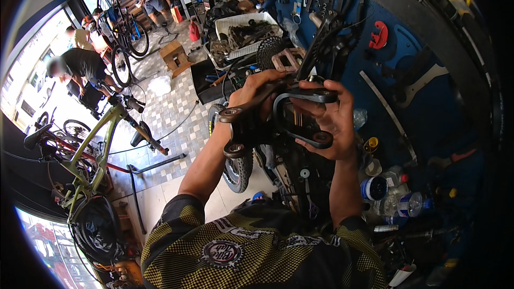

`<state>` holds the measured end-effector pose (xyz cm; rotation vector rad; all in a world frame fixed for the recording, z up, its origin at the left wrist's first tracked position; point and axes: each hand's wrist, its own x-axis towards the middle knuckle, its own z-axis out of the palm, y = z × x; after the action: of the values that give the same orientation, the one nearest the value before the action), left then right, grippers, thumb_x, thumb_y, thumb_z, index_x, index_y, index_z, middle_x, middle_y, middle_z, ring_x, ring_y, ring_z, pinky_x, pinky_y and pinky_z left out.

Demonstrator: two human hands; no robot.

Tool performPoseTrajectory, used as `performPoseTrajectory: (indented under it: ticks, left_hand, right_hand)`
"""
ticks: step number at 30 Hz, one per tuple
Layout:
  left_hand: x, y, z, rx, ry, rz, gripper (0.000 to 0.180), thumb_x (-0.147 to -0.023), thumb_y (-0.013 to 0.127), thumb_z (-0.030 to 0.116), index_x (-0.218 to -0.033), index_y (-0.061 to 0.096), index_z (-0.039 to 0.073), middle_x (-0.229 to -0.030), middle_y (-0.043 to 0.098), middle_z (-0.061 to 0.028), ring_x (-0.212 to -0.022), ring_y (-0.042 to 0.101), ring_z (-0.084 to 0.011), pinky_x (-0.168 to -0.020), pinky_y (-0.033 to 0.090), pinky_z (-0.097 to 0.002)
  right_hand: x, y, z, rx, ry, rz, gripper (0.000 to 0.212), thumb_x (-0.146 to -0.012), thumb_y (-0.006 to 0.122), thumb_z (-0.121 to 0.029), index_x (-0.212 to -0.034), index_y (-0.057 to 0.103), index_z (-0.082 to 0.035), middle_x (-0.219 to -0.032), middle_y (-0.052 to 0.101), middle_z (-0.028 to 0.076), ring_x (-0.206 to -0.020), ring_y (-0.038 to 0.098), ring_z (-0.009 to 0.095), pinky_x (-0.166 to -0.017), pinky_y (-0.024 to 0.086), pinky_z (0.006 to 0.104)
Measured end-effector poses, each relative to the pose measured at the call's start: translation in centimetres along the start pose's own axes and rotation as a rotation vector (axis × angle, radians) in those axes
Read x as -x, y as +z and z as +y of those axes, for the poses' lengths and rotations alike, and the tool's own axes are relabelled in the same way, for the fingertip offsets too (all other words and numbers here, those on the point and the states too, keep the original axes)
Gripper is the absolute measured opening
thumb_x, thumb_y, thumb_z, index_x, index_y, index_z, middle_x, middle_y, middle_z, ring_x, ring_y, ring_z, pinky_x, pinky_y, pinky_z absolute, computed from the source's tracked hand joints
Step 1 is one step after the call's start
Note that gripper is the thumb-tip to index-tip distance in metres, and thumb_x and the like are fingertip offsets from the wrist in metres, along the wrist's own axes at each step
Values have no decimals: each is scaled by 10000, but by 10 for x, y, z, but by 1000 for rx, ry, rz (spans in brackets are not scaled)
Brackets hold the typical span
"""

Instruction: The person assembles a bicycle crankset by inserting a bolt into the crank arm and tightening it with a screwdriver. They then insert a second bolt and tighten it, repeating the process for the other crank arm.

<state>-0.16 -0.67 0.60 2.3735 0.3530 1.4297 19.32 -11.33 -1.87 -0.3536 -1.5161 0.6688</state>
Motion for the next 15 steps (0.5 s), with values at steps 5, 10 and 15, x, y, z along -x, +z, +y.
performPoseTrajectory:
  ticks: [5,10,15]
  left_hand:
    - [2,5,-3,50,-50,0,295,-1091,548,249,-1290,573,32,-1235,695,-164,-1074,748,-320,-920,586,-405]
    - [0,3,-9,-18,22,-30,298,-1028,598,132,-1318,569,70,-1281,634,-140,-1056,719,-377,-880,595,-451]
    - [0,2,-6,-12,-4,-37,289,-1054,577,187,-1308,551,53,-1214,674,-149,-1052,733,-356,-902,588,-434]
  right_hand:
    - [1,-3,1,-4,39,23,1106,-727,860,126,-1584,202,-112,-1559,427,261,-1392,572,375,-1167,491,501]
    - [2,-2,2,9,46,33,1114,-726,867,115,-1580,192,-120,-1570,412,266,-1398,566,382,-1164,497,500]
    - [3,0,3,21,36,45,1094,-730,877,104,-1566,209,-119,-1557,437,263,-1383,581,376,-1158,499,501]
